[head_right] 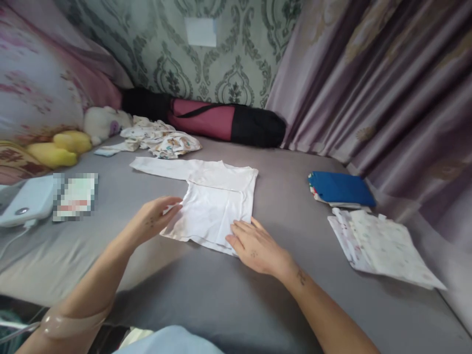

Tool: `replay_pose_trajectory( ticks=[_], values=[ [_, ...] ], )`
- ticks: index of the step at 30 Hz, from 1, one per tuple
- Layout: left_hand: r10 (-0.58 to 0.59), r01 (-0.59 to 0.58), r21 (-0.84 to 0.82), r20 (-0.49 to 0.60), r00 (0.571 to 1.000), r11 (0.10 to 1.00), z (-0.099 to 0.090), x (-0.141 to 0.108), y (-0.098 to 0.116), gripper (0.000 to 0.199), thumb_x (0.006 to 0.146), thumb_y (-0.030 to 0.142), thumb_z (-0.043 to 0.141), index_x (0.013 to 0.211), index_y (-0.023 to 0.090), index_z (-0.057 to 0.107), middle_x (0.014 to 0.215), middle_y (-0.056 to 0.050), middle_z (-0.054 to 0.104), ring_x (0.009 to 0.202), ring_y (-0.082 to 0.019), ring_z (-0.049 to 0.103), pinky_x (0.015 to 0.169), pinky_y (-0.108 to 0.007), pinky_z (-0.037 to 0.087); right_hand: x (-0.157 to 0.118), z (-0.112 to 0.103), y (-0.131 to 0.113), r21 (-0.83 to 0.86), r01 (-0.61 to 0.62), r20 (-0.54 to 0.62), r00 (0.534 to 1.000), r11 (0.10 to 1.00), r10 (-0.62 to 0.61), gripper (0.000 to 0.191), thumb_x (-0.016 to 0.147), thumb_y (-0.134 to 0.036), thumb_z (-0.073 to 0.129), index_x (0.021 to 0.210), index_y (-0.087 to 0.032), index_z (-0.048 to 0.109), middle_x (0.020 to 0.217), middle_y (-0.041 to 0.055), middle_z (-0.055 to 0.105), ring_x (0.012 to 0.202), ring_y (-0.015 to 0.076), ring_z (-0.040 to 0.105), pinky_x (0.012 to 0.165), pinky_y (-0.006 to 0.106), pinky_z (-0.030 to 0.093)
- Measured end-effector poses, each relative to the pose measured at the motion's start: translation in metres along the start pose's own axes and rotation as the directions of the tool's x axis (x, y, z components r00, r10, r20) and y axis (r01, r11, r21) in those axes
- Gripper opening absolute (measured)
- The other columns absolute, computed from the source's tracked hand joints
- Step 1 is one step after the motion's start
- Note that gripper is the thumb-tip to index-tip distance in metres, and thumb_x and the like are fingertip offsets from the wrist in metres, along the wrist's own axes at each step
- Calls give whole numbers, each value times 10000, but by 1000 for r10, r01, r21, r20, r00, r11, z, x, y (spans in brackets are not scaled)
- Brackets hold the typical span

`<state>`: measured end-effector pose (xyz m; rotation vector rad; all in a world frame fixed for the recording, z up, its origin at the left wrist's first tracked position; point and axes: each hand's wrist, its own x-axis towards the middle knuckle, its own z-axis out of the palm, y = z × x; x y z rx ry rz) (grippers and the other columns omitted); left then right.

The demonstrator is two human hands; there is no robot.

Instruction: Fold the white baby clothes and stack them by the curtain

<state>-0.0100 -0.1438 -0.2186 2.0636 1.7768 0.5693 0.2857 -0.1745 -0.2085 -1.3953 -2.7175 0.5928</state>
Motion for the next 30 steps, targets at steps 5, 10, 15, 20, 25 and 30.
replay_pose_trajectory(
  ticks=[5, 10, 15, 20, 25, 30],
  values=[
    [-153, 149, -90, -49, 987, 985, -4, 42, -5, 304, 863, 347, 456, 948, 180, 695, 950, -70, 732, 885, -216, 657, 769, -267, 467, 42, -4, 16, -49, -52, -149, 988, 997, 45, 550, 990, -430, 274, 1425, -132, 429, 1494, 116, 399, 1402, 214, 325, 1165, 440, 245],
    [-214, 210, -62, -62, 975, 976, 12, 88, -7, 346, 870, 305, 442, 1061, 133, 674, 1025, -111, 710, 928, -221, 638, 803, -288, 455, 73, 30, 45, -119, -263, -327, 921, 957, 212, 651, 984, -430, 228, 1491, -23, 250, 1569, 179, 166, 1464, 269, 103, 1178, 504, 141],
    [-184, 192, 91, -92, 979, 977, 33, 132, -20, 383, 873, 247, 418, 1170, 98, 609, 1158, -166, 644, 1071, -240, 581, 900, -304, 422, 74, 41, 61, 10, -271, -235, 935, 962, 266, 713, 979, -511, 177, 1503, -29, 211, 1569, 181, 169, 1460, 272, 117, 1176, 494, 160],
    [-224, 233, 244, -64, 972, 941, 38, 158, -29, 378, 826, 358, 513, 1120, 149, 627, 1193, -172, 607, 1120, -325, 533, 894, -390, 413, 65, 34, 73, 124, -305, -256, 909, 944, 327, 666, 982, -488, 189, 1497, -70, 246, 1561, 175, 222, 1450, 260, 183, 1169, 481, 195],
    [-260, 259, 304, -38, 965, 917, 27, 167, -18, 304, 753, 328, 590, 990, 156, 674, 1167, -167, 610, 1132, -361, 515, 881, -423, 400, 61, 33, 87, 157, -317, -446, 822, 935, 354, 560, 968, -413, 274, 1416, -100, 394, 1474, 188, 406, 1395, 261, 336, 1132, 460, 294],
    [-81, 121, 225, -181, 980, 967, 8, 153, 26, 269, 793, 308, 533, 985, 164, 653, 1126, -136, 617, 1087, -310, 547, 893, -407, 402, 70, 21, 95, 385, -279, -546, 700, 880, 461, 409, 931, -359, 382, 1238, -154, 559, 1239, 157, 625, 1180, 253, 572, 1005, 420, 448]
  ],
)
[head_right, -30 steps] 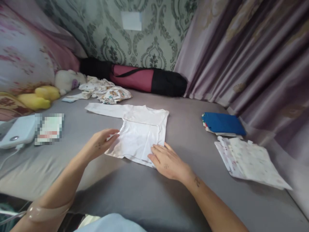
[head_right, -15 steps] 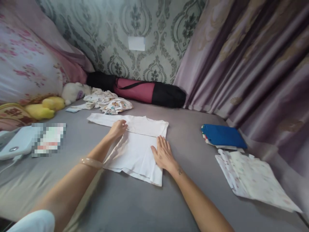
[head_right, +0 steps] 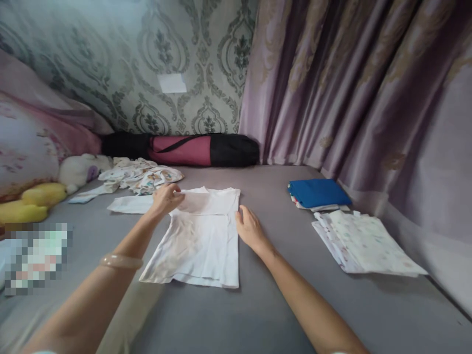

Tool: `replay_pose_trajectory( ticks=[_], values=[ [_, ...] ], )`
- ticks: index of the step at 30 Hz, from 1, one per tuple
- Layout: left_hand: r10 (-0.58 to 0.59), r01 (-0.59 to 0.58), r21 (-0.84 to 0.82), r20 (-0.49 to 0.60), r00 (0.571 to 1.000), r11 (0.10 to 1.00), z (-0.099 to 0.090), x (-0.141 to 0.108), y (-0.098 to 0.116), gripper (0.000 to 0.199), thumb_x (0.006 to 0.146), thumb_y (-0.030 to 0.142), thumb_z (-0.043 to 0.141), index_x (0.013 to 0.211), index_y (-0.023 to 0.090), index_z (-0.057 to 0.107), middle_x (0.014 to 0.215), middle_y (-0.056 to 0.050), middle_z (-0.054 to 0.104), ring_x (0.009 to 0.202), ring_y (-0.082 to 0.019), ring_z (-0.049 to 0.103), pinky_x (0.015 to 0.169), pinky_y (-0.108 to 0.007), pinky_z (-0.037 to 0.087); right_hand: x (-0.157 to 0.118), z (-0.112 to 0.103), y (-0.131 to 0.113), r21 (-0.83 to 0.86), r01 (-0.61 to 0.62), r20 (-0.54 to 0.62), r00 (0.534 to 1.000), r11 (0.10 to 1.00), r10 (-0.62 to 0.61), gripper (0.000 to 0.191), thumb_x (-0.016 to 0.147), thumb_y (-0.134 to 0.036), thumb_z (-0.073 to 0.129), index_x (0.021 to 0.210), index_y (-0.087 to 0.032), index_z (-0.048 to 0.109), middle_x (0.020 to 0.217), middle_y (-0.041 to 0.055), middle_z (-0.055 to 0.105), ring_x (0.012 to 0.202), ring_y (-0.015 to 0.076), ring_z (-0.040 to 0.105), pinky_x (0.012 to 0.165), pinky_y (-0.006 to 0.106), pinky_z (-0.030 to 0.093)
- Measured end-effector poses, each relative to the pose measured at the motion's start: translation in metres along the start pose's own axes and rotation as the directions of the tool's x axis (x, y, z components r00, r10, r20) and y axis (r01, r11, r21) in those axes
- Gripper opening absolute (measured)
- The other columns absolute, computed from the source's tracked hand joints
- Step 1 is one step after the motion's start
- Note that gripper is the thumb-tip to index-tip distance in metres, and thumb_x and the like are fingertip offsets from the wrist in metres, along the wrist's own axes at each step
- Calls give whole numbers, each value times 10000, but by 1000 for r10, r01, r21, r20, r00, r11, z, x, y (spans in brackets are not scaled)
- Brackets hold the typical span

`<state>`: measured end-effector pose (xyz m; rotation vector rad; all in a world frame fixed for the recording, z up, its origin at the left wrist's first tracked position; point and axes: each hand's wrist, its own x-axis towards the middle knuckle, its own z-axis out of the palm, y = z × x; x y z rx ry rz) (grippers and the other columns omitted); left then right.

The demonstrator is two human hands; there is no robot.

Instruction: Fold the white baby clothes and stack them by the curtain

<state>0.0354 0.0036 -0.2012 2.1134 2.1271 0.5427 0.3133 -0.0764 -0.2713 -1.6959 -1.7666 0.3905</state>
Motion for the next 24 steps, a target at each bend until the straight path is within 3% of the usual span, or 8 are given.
replay_pose_trajectory(
  ticks=[3, 6, 9, 12, 15, 17, 20, 24],
  values=[
    [196, -207, -140, -87, 977, 968, -16, -24, 30, 247, 807, 296, 525, 996, 167, 618, 967, -76, 665, 899, -226, 611, 865, -350, 422, 18, -5, -5, 248, -188, 57, 982, 950, 180, 281, 911, -297, 426, 1069, -165, 617, 1019, 113, 709, 946, 213, 674, 855, 361, 530],
    [371, -359, -290, -16, 929, 887, -21, -56, 58, 202, 850, 282, 488, 991, 191, 600, 843, -25, 681, 692, -162, 610, 727, -278, 448, 36, -10, -10, 482, -391, 188, 920, 784, 344, 212, 922, -273, 425, 991, -168, 596, 936, 95, 720, 782, 163, 691, 673, 275, 548],
    [498, -458, -304, 65, 865, 835, -9, -89, 77, 183, 885, 245, 459, 997, 202, 598, 784, -24, 678, 689, -169, 625, 673, -263, 449, 49, -11, -14, 607, -480, 255, 872, 633, 417, 123, 910, -253, 477, 909, -177, 573, 868, 79, 717, 674, 130, 671, 567, 218, 514],
    [602, -561, -271, 96, 792, 782, 12, -114, 86, 179, 899, 203, 458, 1015, 202, 595, 856, -50, 689, 790, -187, 650, 720, -277, 466, 58, -9, -15, 653, -499, 290, 860, 569, 421, 66, 895, -234, 513, 889, -183, 555, 761, 31, 689, 586, 101, 632, 542, 197, 501],
    [654, -610, -261, 135, 744, 748, 28, -128, 90, 176, 916, 184, 440, 1014, 205, 584, 936, -53, 691, 877, -193, 650, 777, -294, 475, 65, -5, -13, 648, -452, 265, 889, 613, 375, 86, 892, -270, 514, 917, -198, 555, 696, -17, 642, 552, 89, 598, 521, 186, 490],
    [660, -615, -250, 184, 728, 748, 33, -133, 92, 174, 923, 170, 425, 1008, 204, 572, 959, -49, 685, 913, -193, 640, 801, -301, 477, 70, 0, -9, 592, -392, 205, 918, 704, 339, 110, 867, -286, 535, 935, -207, 570, 679, -33, 625, 554, 94, 589, 522, 193, 491],
    [650, -602, -246, 247, 719, 759, 35, -139, 93, 169, 903, 130, 431, 1016, 195, 539, 1008, -58, 658, 964, -190, 611, 822, -297, 479, 79, 7, -1, 441, -290, 96, 956, 850, 277, 168, 797, -215, 575, 962, -209, 601, 711, -31, 646, 617, 112, 614, 604, 230, 527],
    [636, -600, -210, 272, 722, 772, 39, -148, 91, 172, 860, 91, 453, 992, 186, 509, 1090, -86, 585, 995, -192, 559, 844, -313, 480, 94, 16, 9, 370, -220, 45, 975, 903, 219, 301, 724, -77, 552, 990, -192, 637, 865, 18, 707, 793, 140, 666, 779, 280, 538]
  ],
)
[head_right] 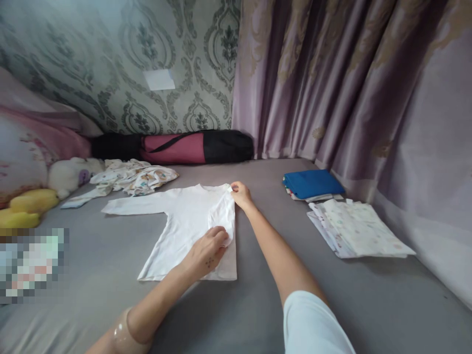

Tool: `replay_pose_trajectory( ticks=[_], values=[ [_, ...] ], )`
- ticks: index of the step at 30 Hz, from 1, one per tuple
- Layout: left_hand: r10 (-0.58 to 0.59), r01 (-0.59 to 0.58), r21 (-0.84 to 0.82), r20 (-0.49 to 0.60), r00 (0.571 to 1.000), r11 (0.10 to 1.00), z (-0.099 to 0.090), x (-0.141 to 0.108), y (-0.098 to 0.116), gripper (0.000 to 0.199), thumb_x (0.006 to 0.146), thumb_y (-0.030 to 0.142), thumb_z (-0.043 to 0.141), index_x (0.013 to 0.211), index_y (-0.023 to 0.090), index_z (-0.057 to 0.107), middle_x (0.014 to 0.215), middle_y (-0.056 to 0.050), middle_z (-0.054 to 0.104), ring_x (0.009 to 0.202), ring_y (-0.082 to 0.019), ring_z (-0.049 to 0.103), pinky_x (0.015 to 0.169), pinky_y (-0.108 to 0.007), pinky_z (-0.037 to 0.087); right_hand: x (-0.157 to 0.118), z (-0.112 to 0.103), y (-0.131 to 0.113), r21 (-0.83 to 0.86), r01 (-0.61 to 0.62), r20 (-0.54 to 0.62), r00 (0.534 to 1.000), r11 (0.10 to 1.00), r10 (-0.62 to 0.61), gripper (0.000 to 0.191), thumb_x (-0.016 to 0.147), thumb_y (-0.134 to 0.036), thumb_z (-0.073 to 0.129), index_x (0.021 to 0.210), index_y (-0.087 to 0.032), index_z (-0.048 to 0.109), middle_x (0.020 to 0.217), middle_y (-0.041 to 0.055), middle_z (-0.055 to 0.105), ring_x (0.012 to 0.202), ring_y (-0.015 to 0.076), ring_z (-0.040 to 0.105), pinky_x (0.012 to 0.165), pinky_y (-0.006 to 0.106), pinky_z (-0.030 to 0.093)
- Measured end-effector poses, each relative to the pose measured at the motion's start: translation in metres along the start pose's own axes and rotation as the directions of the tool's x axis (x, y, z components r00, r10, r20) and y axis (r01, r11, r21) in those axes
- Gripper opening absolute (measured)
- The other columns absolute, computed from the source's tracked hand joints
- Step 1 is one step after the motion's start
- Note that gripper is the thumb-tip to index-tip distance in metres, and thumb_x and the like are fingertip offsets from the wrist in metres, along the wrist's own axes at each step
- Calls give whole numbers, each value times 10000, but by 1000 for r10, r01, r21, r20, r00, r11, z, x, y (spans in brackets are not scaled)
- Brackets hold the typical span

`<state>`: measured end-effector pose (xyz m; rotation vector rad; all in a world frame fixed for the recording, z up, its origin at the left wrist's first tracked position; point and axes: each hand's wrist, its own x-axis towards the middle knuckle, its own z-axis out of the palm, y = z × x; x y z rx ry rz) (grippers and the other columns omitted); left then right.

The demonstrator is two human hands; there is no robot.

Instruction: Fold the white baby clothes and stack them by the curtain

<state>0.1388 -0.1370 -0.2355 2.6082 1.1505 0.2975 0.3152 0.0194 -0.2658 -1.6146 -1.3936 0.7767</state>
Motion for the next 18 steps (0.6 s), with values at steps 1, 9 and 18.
replay_pose_trajectory(
  ticks=[1, 9, 18],
  values=[
    [3, -3, 14, -2, 1000, 1000, 2, -2, 1, 165, 865, 93, 446, 983, 189, 510, 1081, -84, 575, 984, -191, 552, 840, -318, 481, 4, 1, 1, -10, 15, 2, 1000, 1000, -15, 327, 715, -57, 545, 999, -187, 643, 904, 30, 715, 833, 146, 671, 810, 289, 533],
    [97, -99, 116, 28, 995, 988, 6, -8, 5, 210, 885, 82, 397, 982, 191, 548, 965, -70, 579, 894, -200, 549, 791, -321, 485, 15, 15, 11, -170, 96, -6, 995, 981, -99, 363, 747, -25, 523, 1049, -179, 654, 1039, 61, 715, 957, 163, 662, 896, 303, 498],
    [92, -97, 96, 53, 994, 991, 6, -13, 6, 210, 904, 117, 389, 962, 178, 581, 981, -80, 581, 888, -208, 550, 792, -341, 482, -5, 10, 7, -389, 205, 2, 975, 898, -221, 336, 852, -75, 444, 1127, -155, 620, 1123, 115, 652, 1086, 211, 573, 985, 358, 424]
  ],
)
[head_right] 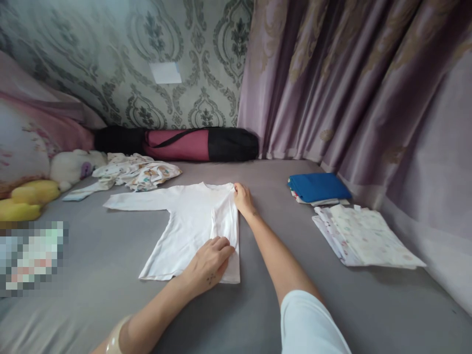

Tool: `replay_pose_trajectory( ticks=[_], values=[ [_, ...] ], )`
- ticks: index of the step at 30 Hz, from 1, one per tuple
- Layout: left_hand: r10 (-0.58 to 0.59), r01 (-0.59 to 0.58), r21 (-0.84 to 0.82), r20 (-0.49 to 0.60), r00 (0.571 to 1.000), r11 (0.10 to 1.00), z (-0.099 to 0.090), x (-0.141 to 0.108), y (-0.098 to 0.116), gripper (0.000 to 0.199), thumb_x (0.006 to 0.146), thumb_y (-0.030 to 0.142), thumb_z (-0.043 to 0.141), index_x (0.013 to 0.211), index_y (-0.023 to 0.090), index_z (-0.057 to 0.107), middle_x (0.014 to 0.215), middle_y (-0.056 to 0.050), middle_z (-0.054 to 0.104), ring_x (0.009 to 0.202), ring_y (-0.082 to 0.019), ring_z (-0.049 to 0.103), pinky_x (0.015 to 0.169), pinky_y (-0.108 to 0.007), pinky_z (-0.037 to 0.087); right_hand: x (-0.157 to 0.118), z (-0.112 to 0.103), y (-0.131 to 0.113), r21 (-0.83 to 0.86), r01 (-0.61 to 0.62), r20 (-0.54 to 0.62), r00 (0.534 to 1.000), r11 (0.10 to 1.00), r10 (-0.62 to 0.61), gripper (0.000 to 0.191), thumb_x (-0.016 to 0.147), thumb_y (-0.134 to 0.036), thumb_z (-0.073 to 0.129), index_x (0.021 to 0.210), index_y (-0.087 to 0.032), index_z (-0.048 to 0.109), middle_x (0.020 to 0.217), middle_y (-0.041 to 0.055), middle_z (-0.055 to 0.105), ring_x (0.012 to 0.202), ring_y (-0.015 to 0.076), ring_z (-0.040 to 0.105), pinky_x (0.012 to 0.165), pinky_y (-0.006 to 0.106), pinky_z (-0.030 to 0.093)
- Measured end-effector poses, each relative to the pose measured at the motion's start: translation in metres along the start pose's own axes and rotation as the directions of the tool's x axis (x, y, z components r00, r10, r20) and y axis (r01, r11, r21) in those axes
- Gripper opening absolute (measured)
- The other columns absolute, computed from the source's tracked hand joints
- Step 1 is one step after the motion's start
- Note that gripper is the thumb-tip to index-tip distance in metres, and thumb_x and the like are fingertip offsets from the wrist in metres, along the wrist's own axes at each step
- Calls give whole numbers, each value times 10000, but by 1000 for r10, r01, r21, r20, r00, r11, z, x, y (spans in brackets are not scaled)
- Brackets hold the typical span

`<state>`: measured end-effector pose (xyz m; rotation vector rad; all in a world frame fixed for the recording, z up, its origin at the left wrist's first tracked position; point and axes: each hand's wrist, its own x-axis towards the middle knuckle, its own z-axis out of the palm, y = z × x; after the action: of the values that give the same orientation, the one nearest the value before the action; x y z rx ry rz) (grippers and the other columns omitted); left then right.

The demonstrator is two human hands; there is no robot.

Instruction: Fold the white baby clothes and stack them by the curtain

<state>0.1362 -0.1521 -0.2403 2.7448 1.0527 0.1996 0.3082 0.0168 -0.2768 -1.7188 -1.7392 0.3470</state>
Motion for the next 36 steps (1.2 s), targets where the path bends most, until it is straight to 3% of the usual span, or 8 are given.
replay_pose_trajectory(
  ticks=[3, 7, 14, 19, 23, 26, 29, 36],
  values=[
    [-18, 16, -50, -51, 999, 999, -2, -3, 0, 221, 925, 139, 377, 1009, 192, 574, 990, -75, 577, 907, -202, 552, 814, -342, 482, -17, -9, -12, -166, 139, -11, 990, 976, -142, 412, 906, -92, 329, 1236, -137, 571, 1264, 159, 578, 1212, 235, 497, 1046, 388, 369],
    [-13, 4, -85, -99, 995, 996, -4, -6, 1, 215, 933, 143, 371, 1026, 191, 558, 1044, -89, 577, 946, -204, 550, 838, -349, 486, -40, -7, -28, -270, 342, 233, 930, 900, -284, 499, 979, -286, 283, 1407, -68, 416, 1496, 176, 372, 1405, 259, 287, 1150, 427, 225],
    [69, -63, -121, 41, 997, 991, -14, -9, 10, 221, 959, 238, 370, 928, 167, 577, 959, -88, 603, 941, -225, 557, 815, -353, 505, -44, 13, -25, -371, 233, 406, 912, 899, -68, 698, 980, -470, 201, 1498, -3, 211, 1585, 166, 132, 1468, 268, 77, 1178, 449, 75],
    [75, -70, -102, 50, 996, 992, -20, -12, 15, 239, 955, 284, 390, 904, 159, 587, 954, -107, 615, 953, -249, 571, 821, -377, 509, -43, 6, -30, -378, 214, 419, 907, 901, -40, 703, 976, -480, 197, 1503, -15, 206, 1587, 152, 122, 1470, 259, 68, 1175, 455, 80],
    [90, -96, -238, -34, 995, 967, -29, -23, 1, 210, 945, 272, 420, 1009, 179, 598, 1031, -99, 643, 1003, -225, 604, 850, -335, 510, -59, -5, -47, -369, 268, 382, 917, 890, -117, 670, 980, -448, 200, 1509, -36, 202, 1590, 142, 101, 1472, 254, 48, 1174, 482, 24],
    [0, -46, -288, -158, 987, 956, -33, -35, -25, 269, 956, 248, 379, 1112, 187, 590, 1149, -105, 644, 1065, -211, 612, 899, -325, 496, -81, -4, -57, -332, 340, 371, 905, 880, -210, 671, 982, -452, 200, 1511, -40, 201, 1589, 130, 113, 1473, 234, 50, 1182, 445, 27],
    [-131, 66, -270, -228, 965, 961, -33, -47, -50, 310, 958, 263, 363, 1159, 165, 579, 1204, -125, 637, 1098, -229, 608, 915, -347, 488, -96, 5, -59, -328, 324, 400, 898, 887, -180, 655, 985, -437, 216, 1493, -25, 257, 1575, 146, 184, 1466, 237, 114, 1185, 416, 64],
    [-465, 401, -323, -152, 872, 857, -39, -71, -85, 364, 903, 409, 411, 1095, 207, 646, 1077, -88, 704, 851, -224, 667, 755, -318, 497, -102, -3, -66, -299, 317, 441, 883, 900, -164, 659, 991, -446, 222, 1489, -16, 261, 1572, 166, 182, 1465, 253, 115, 1185, 428, 108]
  ],
)
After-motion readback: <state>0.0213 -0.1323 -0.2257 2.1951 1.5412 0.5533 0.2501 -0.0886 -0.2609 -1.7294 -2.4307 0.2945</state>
